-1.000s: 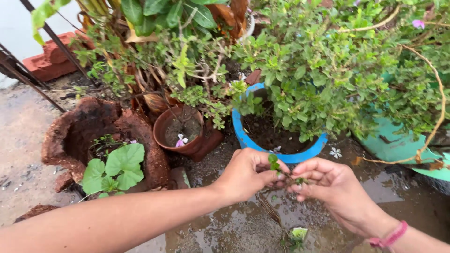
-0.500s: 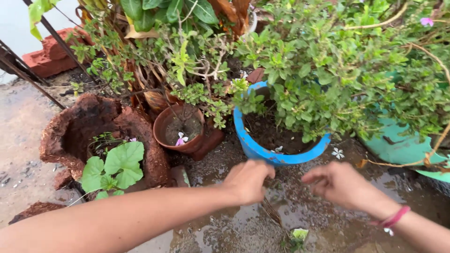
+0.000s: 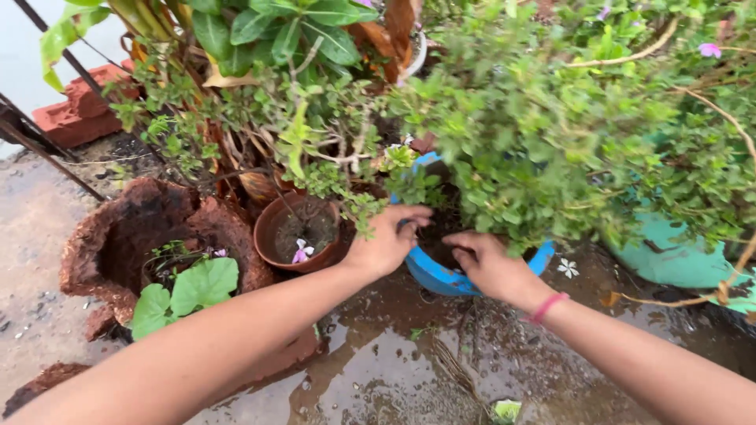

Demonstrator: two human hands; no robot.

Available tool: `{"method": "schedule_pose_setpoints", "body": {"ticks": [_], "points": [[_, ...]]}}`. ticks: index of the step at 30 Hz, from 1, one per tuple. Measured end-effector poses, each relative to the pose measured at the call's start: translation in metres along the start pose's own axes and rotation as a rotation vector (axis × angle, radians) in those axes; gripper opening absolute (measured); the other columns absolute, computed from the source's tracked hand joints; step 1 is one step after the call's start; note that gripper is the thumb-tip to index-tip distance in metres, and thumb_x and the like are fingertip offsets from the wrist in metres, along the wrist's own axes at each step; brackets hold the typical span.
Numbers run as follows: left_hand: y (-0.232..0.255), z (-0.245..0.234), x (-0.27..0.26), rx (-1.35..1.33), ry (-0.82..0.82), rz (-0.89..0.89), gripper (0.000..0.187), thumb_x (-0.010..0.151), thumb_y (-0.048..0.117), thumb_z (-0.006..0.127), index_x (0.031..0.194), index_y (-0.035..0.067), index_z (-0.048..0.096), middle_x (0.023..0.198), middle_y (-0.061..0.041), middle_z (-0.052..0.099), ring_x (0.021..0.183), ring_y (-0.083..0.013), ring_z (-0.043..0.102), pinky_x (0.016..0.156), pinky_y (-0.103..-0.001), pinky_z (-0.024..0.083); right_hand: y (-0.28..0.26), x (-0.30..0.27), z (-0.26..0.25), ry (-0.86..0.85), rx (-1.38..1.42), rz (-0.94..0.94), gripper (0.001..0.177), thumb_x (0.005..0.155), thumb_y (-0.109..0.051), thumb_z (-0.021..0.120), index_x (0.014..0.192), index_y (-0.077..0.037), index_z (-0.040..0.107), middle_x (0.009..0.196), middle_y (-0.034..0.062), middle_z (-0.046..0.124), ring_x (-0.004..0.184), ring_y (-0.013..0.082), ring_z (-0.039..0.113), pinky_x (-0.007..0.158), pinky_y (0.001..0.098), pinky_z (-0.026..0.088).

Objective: Tending to and cleaning various potted plants on a balcony.

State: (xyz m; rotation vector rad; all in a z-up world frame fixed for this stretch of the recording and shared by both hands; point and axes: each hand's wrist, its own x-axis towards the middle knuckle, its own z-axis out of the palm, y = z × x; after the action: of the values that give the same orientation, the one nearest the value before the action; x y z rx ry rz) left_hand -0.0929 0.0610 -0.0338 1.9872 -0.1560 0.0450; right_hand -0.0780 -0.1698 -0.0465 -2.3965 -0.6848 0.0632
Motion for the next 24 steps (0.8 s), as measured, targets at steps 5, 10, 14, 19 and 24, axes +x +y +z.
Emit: {"method": "schedule_pose_setpoints", "body": {"ticks": [5,10,14,19,24], "points": [[-0.016,0.012,0.048,0.007,0.039,0.446,0.056,0.081,-0.007,0.048,0.132,0.004,0.066,0.13,-0.018,0.07,0.124,-0.0326,0.067,0.109,-0.041,0.049,0.002,0.039,0.022,-0.1,-0.034,0.215,0.037,0.094,-0.012,0.056,0.128,-0.017,0.068,0.128,0.0122,0.069,0.111,0.0316,0.069,0.095,0.039,0.054],[0.01,0.016,0.072,0.097,-0.014,0.35,0.049,0.077,-0.004,0.052,0.12,0.007,0.073,0.12,-0.017,0.073,0.113,-0.0358,0.069,0.099,-0.042,0.053,0.016,0.04,0.021,-0.161,-0.001,-0.037,0.045,0.087,-0.002,0.054,0.13,-0.006,0.065,0.131,0.0186,0.069,0.124,0.035,0.062,0.108,0.0391,0.046],[0.017,0.007,0.07,0.013,-0.075,0.465,0.049,0.071,-0.004,0.05,0.11,0.01,0.076,0.11,-0.012,0.077,0.105,-0.0323,0.074,0.094,-0.04,0.057,0.044,0.034,0.014,-0.056,-0.009,-0.171,0.067,0.082,0.005,0.055,0.147,0.006,0.042,0.15,0.0313,0.044,0.143,0.046,0.041,0.115,0.048,0.032],[-0.001,-0.014,0.045,0.139,-0.024,0.517,0.039,0.08,-0.002,0.05,0.104,0.012,0.077,0.107,-0.01,0.08,0.101,-0.0292,0.077,0.094,-0.04,0.058,0.027,0.038,0.013,-0.118,0.179,-0.038,0.062,0.09,0.001,0.052,0.15,0.001,0.036,0.151,0.0251,0.047,0.14,0.037,0.046,0.115,0.0416,0.034],[0.014,-0.032,0.044,0.317,-0.12,0.312,0.045,0.078,-0.001,0.052,0.112,0.013,0.078,0.104,-0.016,0.076,0.09,-0.0336,0.074,0.09,-0.042,0.057,-0.01,0.049,0.021,-0.037,-0.003,-0.081,0.047,0.087,-0.001,0.052,0.134,0.0,0.058,0.132,0.0231,0.063,0.122,0.0385,0.062,0.106,0.0431,0.048]]}}
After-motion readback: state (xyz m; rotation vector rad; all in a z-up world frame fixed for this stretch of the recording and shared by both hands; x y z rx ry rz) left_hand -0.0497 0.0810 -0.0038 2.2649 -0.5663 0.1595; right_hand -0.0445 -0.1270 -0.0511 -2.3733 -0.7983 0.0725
